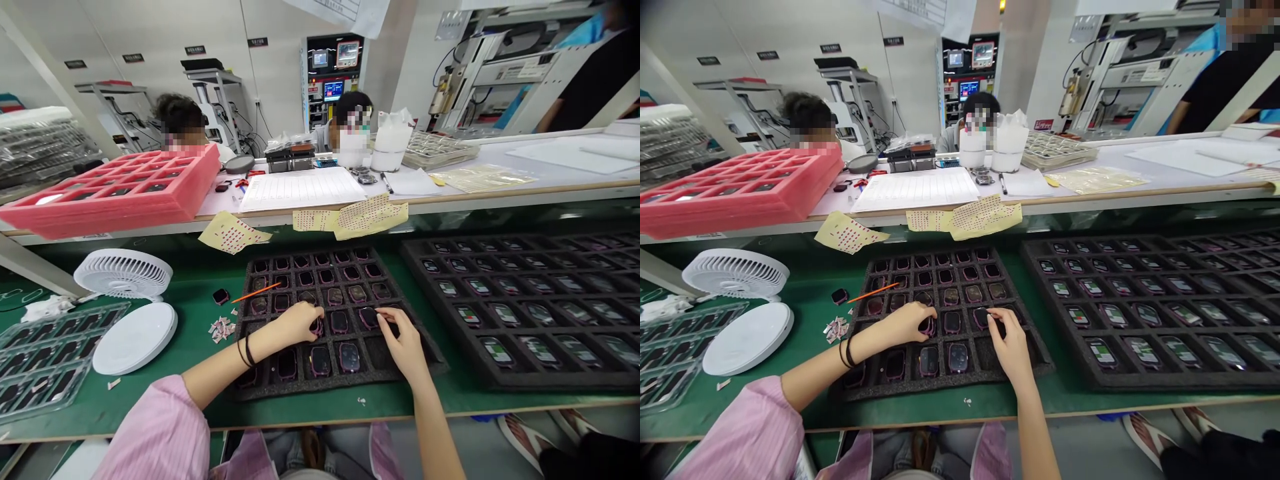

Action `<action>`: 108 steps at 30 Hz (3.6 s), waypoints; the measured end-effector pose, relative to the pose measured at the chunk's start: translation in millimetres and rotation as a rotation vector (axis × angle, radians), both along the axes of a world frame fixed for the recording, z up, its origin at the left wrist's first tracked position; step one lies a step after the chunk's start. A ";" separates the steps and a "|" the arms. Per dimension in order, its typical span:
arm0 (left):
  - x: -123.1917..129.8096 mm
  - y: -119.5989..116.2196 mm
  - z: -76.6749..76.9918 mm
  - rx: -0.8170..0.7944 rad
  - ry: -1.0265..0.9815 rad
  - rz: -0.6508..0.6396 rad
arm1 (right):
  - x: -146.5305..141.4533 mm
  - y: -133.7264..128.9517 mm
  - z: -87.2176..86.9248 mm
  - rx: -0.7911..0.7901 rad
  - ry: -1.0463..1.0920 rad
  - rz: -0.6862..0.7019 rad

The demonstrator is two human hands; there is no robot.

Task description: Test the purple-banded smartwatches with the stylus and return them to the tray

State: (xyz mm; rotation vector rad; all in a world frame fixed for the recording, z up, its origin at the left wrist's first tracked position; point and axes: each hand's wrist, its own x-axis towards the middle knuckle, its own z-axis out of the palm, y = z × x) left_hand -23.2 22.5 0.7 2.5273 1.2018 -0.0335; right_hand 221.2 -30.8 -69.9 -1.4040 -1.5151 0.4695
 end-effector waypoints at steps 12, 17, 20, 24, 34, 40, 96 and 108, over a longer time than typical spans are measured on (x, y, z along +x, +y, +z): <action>29.5 11.4 20.5 0.047 0.076 0.029 | 1.2 -0.9 -0.5 -0.008 0.011 0.018; 16.5 5.2 10.3 0.051 0.119 0.091 | 1.3 -2.2 -0.5 -0.009 0.009 0.023; 1.2 -0.1 0.7 0.042 0.106 0.083 | 1.3 -2.0 -0.3 -0.013 0.001 0.033; -11.8 -3.6 -10.6 0.020 -0.012 0.040 | 1.6 -1.9 -0.1 -0.014 0.001 0.036; 4.0 6.2 14.3 0.019 -0.140 0.078 | 1.9 -1.4 -1.6 -0.024 0.009 0.032; 8.3 3.4 5.1 -0.027 0.035 0.092 | 1.6 -2.0 -0.3 -0.007 0.016 0.025; -151.3 -64.2 18.2 0.088 -0.142 0.670 | -196.4 -5.8 27.6 -0.612 1.057 0.546; -174.6 -14.4 -51.7 0.030 -0.183 0.937 | -196.1 -11.8 41.2 -0.649 1.253 0.522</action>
